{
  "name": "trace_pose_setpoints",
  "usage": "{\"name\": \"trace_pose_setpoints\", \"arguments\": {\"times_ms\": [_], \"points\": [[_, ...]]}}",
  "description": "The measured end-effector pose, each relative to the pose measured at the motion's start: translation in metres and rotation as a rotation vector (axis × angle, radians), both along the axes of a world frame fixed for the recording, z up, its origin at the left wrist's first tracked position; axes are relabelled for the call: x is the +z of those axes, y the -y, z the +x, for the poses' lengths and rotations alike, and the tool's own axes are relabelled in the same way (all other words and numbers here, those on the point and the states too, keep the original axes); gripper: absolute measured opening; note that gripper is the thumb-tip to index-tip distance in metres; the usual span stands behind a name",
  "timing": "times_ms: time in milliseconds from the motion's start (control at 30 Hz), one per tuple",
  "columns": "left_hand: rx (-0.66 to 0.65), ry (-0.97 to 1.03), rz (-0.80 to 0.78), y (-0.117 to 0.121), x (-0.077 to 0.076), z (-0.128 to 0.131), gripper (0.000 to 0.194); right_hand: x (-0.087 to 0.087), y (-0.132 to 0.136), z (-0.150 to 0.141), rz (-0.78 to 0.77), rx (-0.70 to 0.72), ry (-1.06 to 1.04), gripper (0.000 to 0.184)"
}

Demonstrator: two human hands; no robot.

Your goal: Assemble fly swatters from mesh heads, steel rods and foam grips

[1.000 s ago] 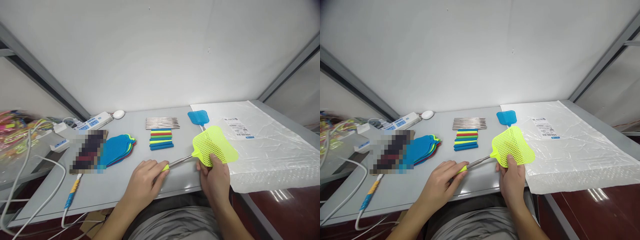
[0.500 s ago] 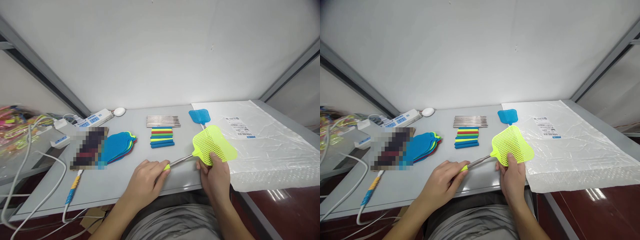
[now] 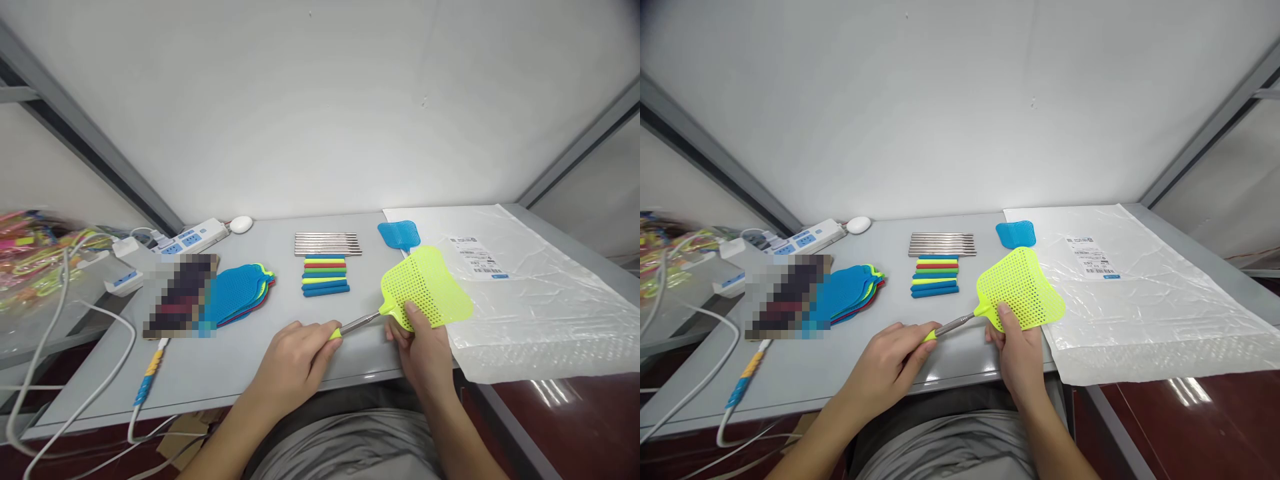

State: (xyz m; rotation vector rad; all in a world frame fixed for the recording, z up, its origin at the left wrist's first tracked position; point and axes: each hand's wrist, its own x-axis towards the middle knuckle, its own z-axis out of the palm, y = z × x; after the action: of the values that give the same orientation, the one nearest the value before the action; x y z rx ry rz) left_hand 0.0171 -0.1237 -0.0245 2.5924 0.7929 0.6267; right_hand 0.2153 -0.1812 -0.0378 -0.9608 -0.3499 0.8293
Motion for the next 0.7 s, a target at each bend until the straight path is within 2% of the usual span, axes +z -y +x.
{"name": "trace_pose_setpoints", "arguments": {"times_ms": [100,267,433,533,633,700], "points": [[-0.005,0.003,0.007,0.000,0.000,0.000,0.023,0.002,-0.001,0.000,-0.003,-0.029,0.061,0.019],[0.022,-0.014,-0.002,0.004,0.002,0.001,0.022,0.007,0.000,0.000,-0.038,0.001,0.161,0.020],[0.020,0.044,-0.072,0.007,0.011,0.001,0.019,0.018,0.002,-0.005,0.005,0.004,0.153,0.019],[0.028,0.081,-0.195,0.008,0.021,0.000,0.021,0.023,0.000,-0.006,0.027,-0.002,0.153,0.019],[0.044,0.066,-0.423,0.010,0.032,-0.001,0.030,0.021,-0.001,-0.007,0.008,0.030,0.202,0.020],[0.036,0.047,-0.584,0.011,0.039,-0.001,0.035,0.016,-0.001,-0.009,-0.030,0.102,0.219,0.021]]}}
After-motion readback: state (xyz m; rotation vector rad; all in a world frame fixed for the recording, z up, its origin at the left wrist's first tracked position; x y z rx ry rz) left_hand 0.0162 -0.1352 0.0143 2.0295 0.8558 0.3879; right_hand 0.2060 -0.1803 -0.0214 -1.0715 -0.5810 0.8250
